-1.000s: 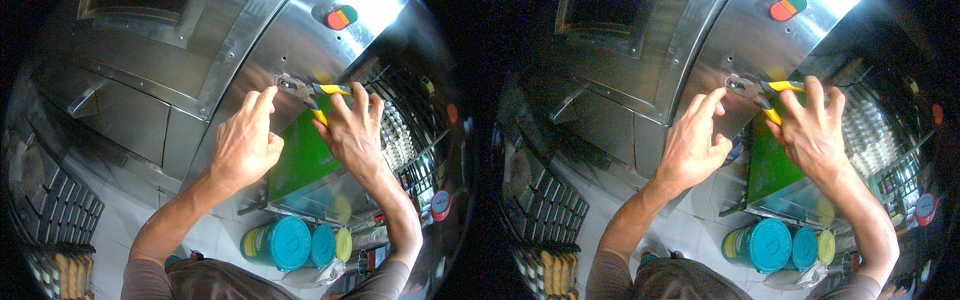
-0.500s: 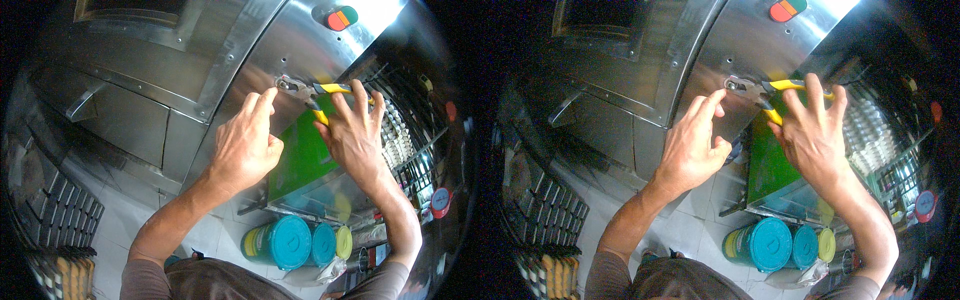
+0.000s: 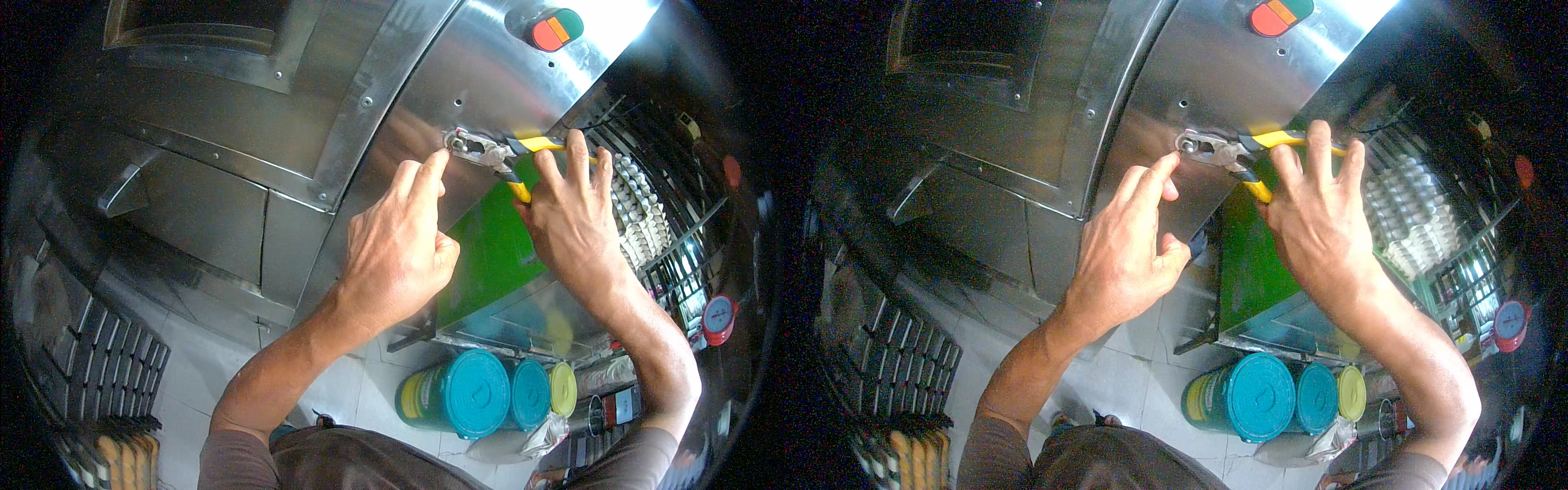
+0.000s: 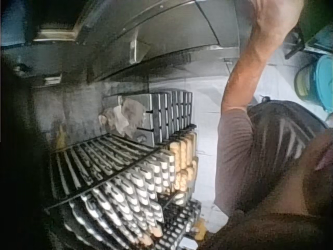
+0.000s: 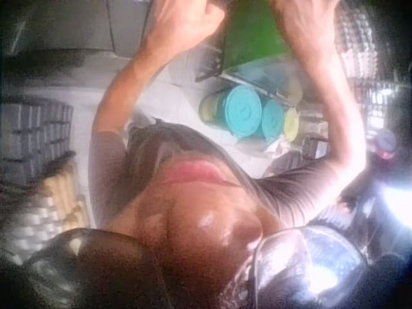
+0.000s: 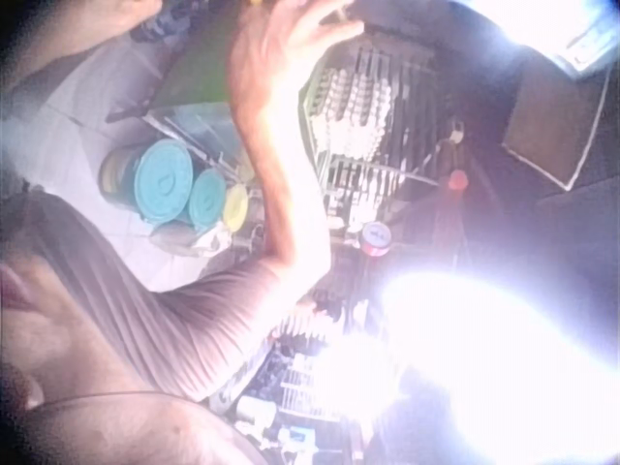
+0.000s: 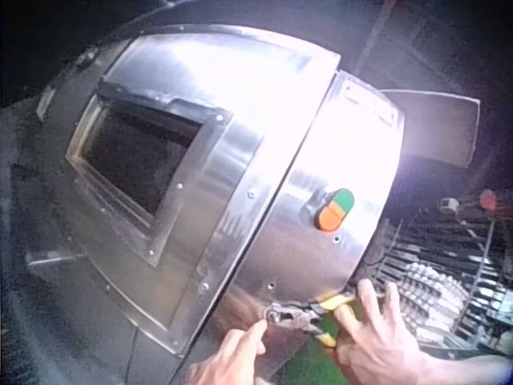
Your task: The person retrieves pliers from a refrigerator, walks to a commercial oven, and uses the pliers to tighten a screw or bolt on the oven's control panel.
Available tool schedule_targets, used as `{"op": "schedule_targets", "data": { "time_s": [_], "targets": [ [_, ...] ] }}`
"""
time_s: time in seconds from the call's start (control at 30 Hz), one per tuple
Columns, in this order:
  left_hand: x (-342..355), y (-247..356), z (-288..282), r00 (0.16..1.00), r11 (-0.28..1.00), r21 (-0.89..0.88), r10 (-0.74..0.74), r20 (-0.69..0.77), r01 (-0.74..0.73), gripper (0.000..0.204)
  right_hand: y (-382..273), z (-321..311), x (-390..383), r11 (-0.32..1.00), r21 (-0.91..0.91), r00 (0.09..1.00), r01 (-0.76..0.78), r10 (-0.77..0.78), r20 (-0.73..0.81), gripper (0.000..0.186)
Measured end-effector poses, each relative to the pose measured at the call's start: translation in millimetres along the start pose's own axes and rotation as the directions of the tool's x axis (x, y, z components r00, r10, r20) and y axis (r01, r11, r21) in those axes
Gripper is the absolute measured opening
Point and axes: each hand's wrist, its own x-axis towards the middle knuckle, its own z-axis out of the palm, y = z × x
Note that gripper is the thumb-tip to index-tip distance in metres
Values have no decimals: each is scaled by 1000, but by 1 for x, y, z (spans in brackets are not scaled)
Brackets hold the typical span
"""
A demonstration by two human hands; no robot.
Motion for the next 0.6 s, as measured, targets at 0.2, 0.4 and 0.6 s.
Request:
{"op": "schedule_targets", "data": {
  "time_s": [0.2, 0.4, 0.6],
  "targets": [
    [0, -2, 1, 1000, 1000, -17, 23, -6, -23, 67, 0, -5, -2, 1000, -20, 998, 21, -20, 54, 31],
    [0, -2, -1, 1000, 999, -40, 8, 8, -7, 67, -4, -6, -4, 1000, 12, 998, 9, -9, 61, 30],
    [1, -5, -3, 1000, 1000, -19, 13, 4, -13, 67, -16, -3, -5, 998, 48, 996, -36, 32, 85, 31]
  ]
}}
